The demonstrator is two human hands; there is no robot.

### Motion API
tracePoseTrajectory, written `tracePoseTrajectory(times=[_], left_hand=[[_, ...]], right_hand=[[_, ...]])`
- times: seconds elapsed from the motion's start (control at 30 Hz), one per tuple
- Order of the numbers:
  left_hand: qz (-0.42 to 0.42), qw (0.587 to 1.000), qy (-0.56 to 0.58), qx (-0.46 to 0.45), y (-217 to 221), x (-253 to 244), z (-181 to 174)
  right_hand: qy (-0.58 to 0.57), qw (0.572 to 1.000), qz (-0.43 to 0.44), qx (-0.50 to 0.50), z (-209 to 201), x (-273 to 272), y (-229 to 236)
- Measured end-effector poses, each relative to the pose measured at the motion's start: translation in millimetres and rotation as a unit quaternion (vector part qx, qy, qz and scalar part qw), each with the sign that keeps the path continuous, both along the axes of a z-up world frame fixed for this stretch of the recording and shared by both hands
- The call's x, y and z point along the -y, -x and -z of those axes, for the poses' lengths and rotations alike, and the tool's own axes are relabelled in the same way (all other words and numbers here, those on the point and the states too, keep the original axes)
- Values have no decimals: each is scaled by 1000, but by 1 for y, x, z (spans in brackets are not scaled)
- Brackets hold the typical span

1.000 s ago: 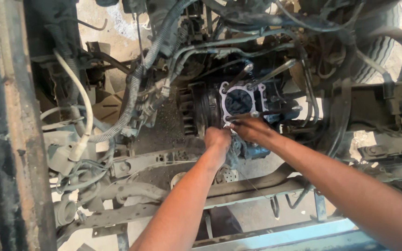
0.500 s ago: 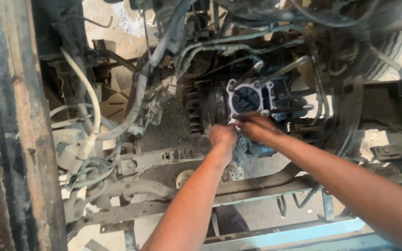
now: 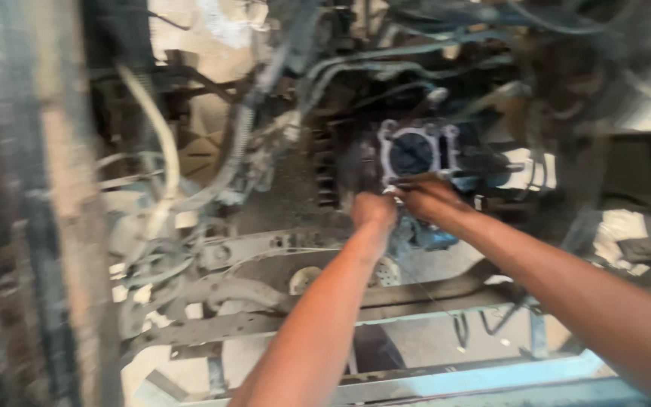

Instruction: The person works underneath a vehicle, using a wrench to tighten bolts on a gasketed engine component. They repeatedly wipe the area with a cloth to clean grease and oil while adjusting the fasteners.

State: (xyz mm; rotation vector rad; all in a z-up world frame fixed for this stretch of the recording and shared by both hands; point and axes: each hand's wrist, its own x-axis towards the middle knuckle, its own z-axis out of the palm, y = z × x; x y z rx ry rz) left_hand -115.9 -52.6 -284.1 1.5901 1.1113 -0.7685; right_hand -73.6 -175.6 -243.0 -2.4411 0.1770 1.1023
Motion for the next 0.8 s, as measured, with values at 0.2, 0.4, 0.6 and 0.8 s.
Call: tracePoseTrajectory(times=[0.2,0.4,0.6,0.8], left_hand=[[200,974,-70,76,-10,-45,-57],[110,968,-127,184,-28,-74,-66],[184,944,-136,239,-15,-63,-58],[215,956,-190,60,-23,-27,-95]], right_hand=[[-87,996,-13,-16,-23,-7,1],[-129,969,24,-207,-45,-36,-3],[-245,930,103,-254,-59,-46,6],[-420,783,-328,321,-61,-62,18]])
